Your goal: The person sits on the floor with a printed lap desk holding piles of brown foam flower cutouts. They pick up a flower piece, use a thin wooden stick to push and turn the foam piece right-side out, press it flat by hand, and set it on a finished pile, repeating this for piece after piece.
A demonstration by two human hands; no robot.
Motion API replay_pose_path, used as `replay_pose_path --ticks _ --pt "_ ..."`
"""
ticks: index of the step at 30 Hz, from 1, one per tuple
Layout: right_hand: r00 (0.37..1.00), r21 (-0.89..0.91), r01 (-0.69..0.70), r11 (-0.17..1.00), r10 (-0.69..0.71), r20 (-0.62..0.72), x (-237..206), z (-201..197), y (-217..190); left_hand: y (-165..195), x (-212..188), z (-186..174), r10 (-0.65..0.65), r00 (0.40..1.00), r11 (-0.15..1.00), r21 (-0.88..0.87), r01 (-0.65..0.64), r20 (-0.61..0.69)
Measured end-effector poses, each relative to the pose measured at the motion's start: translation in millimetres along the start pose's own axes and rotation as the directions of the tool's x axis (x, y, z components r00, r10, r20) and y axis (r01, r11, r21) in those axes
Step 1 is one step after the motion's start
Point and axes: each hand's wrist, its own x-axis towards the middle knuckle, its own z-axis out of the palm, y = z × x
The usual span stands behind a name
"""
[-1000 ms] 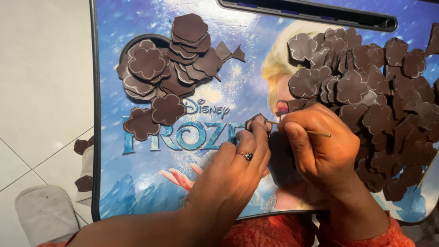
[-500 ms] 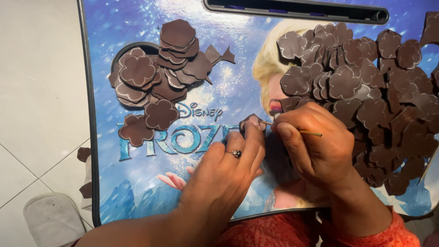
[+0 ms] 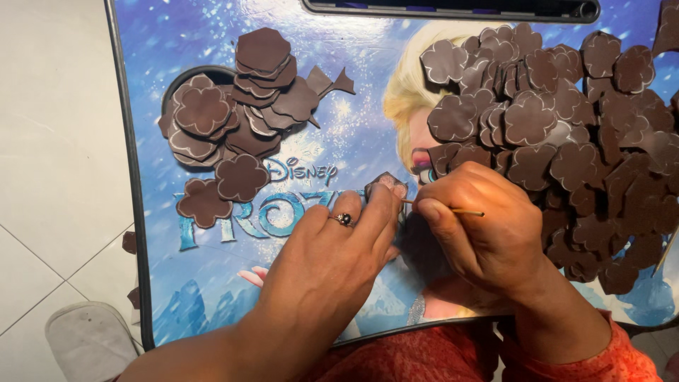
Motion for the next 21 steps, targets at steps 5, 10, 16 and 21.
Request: replay_pose_path --ticks 5,10,16,21 --pt "1.0 -0.049 -0.004 0.999 0.004 -0.006 -0.8 -1.5 0.8 -5.0 0.7 -4.2 0.002 0.999 0.998 -0.062 -0.005 -0.042" --pt "0.997 0.016 -0.055 0.998 0.056 -0.052 -1.4 -3.3 0.8 -15.8 7.0 1.8 -0.013 0.99 0.978 -0.207 -0.017 -0.142" --pt "0.999 -0.019 0.028 0.999 -0.028 0.018 -0.8 -1.0 2.5 -25.3 17.0 19.7 -0.092 0.951 0.919 -0.392 -0.032 -0.294" --pt "0.998 0.013 0.052 0.999 -0.053 0.039 -1.6 -2.8 3.0 -27.2 17.2 22.4 -0.105 0.936 0.897 -0.438 -0.056 -0.335"
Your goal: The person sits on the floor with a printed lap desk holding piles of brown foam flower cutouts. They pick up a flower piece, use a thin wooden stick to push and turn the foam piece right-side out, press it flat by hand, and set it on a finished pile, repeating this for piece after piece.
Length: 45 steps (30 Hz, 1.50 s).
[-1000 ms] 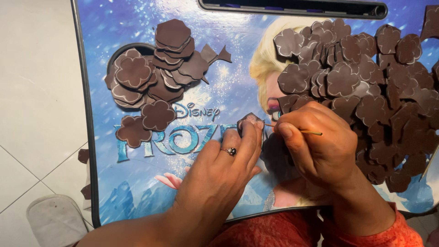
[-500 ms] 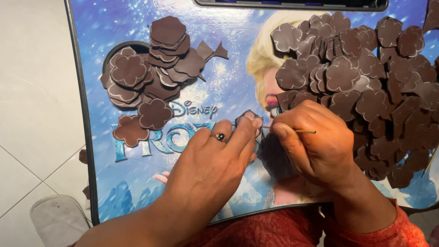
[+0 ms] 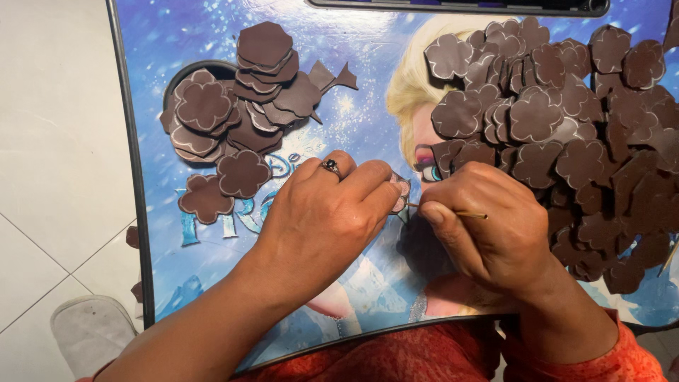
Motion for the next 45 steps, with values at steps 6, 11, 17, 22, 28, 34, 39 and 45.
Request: replay_pose_path --ticks 6,11,17,22,28,34,39,45 --pt "0.999 0.031 0.024 0.999 -0.025 0.027 -0.4 3.8 -3.3 -1.3 0.8 -1.0 -0.01 1.0 1.0 0.026 0.009 0.024" --pt "0.999 0.036 0.037 0.999 -0.038 0.018 0.2 7.5 -5.0 -4.8 1.9 -6.6 -0.006 1.0 0.997 -0.078 0.007 0.014" --pt "1.0 0.046 0.028 0.999 -0.028 0.006 0.0 8.7 -4.6 -11.3 3.1 -13.2 -0.005 0.993 0.995 -0.102 0.017 0.116" --pt "0.998 0.089 0.052 0.995 -0.055 0.037 -0.1 10.7 -5.1 -13.0 3.7 -12.5 -0.008 0.994 0.992 -0.124 0.022 0.109" --pt "0.998 0.069 0.046 0.997 -0.049 0.044 -0.6 9.8 -4.6 -13.8 1.3 -10.8 -0.005 0.995 0.99 -0.137 0.018 0.096" --pt "1.0 0.03 0.024 0.999 -0.024 0.011 -1.2 8.2 -2.1 -14.6 1.9 -9.5 -0.005 0.994 0.991 -0.132 0.019 0.109" --pt "0.999 0.018 0.041 0.999 -0.041 0.031 -2.0 6.2 -2.0 -13.7 0.2 -8.0 -0.006 0.995 0.995 -0.103 0.017 0.102" --pt "1.0 -0.002 -0.001 1.0 0.001 0.005 -2.3 1.6 -0.3 -9.6 -4.8 -5.4 0.025 0.994 0.999 0.027 -0.028 0.107"
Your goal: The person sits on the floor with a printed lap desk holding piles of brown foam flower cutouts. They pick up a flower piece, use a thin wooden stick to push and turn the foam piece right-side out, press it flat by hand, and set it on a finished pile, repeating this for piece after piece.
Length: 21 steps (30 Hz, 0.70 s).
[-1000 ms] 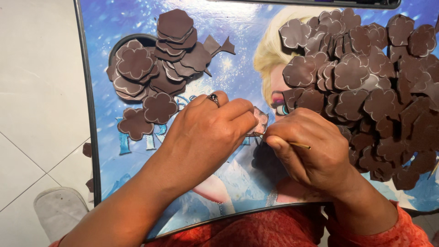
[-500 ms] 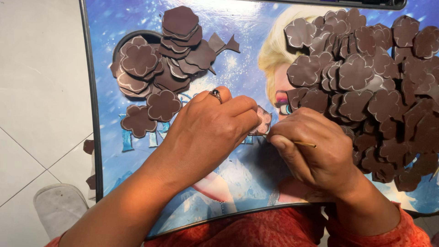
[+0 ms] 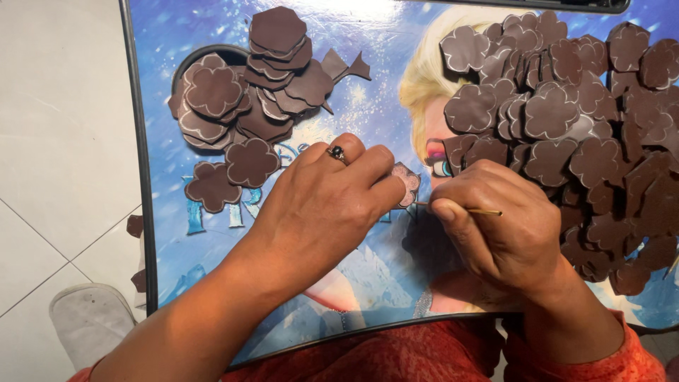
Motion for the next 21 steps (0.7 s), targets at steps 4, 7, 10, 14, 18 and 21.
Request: replay_pose_path --ticks 4,7,10,14,18,21 --pt "0.998 -0.004 -0.028 1.0 0.028 -0.053 0.9 -2.8 -1.4 21.8 -4.8 0.3 -0.005 0.998 0.98 0.198 -0.008 0.065" --pt "0.987 0.099 -0.089 0.991 0.101 -0.122 0.1 -1.0 -4.8 47.2 -13.0 4.9 -0.044 0.986 0.901 0.433 -0.03 0.161" --pt "0.988 0.122 -0.093 0.988 0.106 -0.11 2.1 3.8 -2.5 55.4 -18.9 14.0 -0.051 0.97 0.834 0.545 -0.089 0.236" --pt "0.996 0.09 -0.056 0.994 0.063 -0.068 2.9 7.8 -0.2 59.5 -21.0 21.4 -0.061 0.958 0.809 0.576 -0.116 0.28" --pt "0.999 0.1 -0.026 0.995 0.031 -0.039 5.1 11.7 1.1 62.6 -19.4 22.1 -0.106 0.944 0.818 0.568 -0.095 0.311" --pt "0.999 0.059 -0.028 0.998 0.03 -0.032 5.6 11.7 -0.4 62.3 -20.3 20.7 -0.099 0.952 0.825 0.559 -0.084 0.29"
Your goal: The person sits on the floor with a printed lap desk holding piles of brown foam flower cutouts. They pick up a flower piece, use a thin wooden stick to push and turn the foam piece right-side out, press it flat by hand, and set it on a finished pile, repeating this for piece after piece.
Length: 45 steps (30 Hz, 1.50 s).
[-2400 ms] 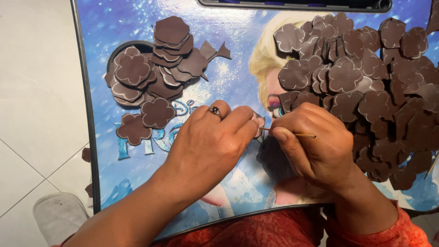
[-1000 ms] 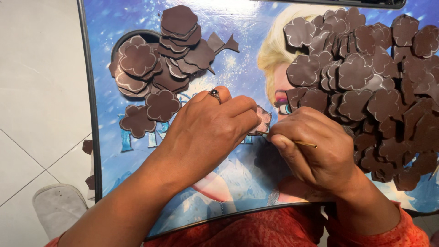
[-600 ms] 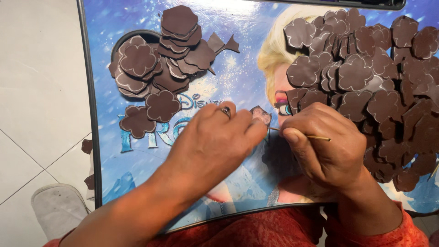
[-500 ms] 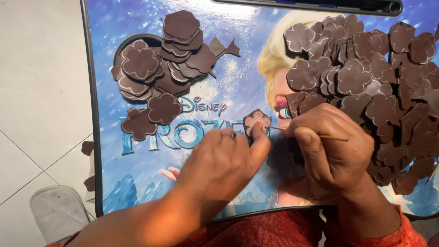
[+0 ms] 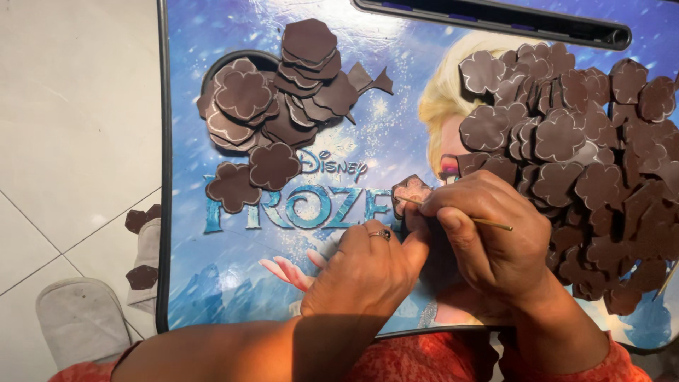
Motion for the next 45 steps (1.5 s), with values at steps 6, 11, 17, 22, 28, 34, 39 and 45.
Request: replay_pose_path --ticks 6,11,17,22,28,34,39,45 --pt "1.0 -0.014 0.016 1.0 -0.016 0.003 0.6 -2.2 -1.5 -0.4 1.6 -0.9 -0.02 1.0 1.0 -0.012 0.02 -0.008" --pt "1.0 -0.014 0.026 1.0 -0.026 0.016 2.7 -0.2 -2.1 -1.7 0.7 -2.1 0.03 0.999 0.998 -0.054 -0.028 0.036" --pt "1.0 -0.025 0.025 0.999 -0.024 0.015 4.3 2.6 -4.1 -0.2 2.4 0.0 0.051 0.997 0.995 -0.085 -0.045 0.064" --pt "0.999 0.003 0.003 1.0 -0.003 -0.049 3.9 0.8 -3.8 0.2 2.4 -0.1 -0.023 1.0 0.999 -0.024 0.022 -0.016" --pt "0.999 -0.008 -0.014 1.0 0.014 -0.033 3.3 1.6 -1.5 2.2 4.1 2.7 -0.044 0.999 0.998 -0.054 0.043 -0.026" --pt "1.0 -0.027 -0.015 1.0 0.015 -0.017 3.9 0.8 1.6 2.9 2.8 5.1 -0.057 0.997 0.996 -0.065 0.054 -0.046" --pt "0.999 -0.123 0.015 0.992 -0.02 -0.044 3.4 0.0 3.8 2.1 1.6 4.5 -0.064 0.997 0.997 -0.043 0.062 -0.044" --pt "0.988 -0.088 0.008 0.996 -0.021 -0.151 -0.5 -1.9 10.1 -7.2 5.2 3.1 -0.072 0.992 0.991 -0.124 0.059 -0.101"
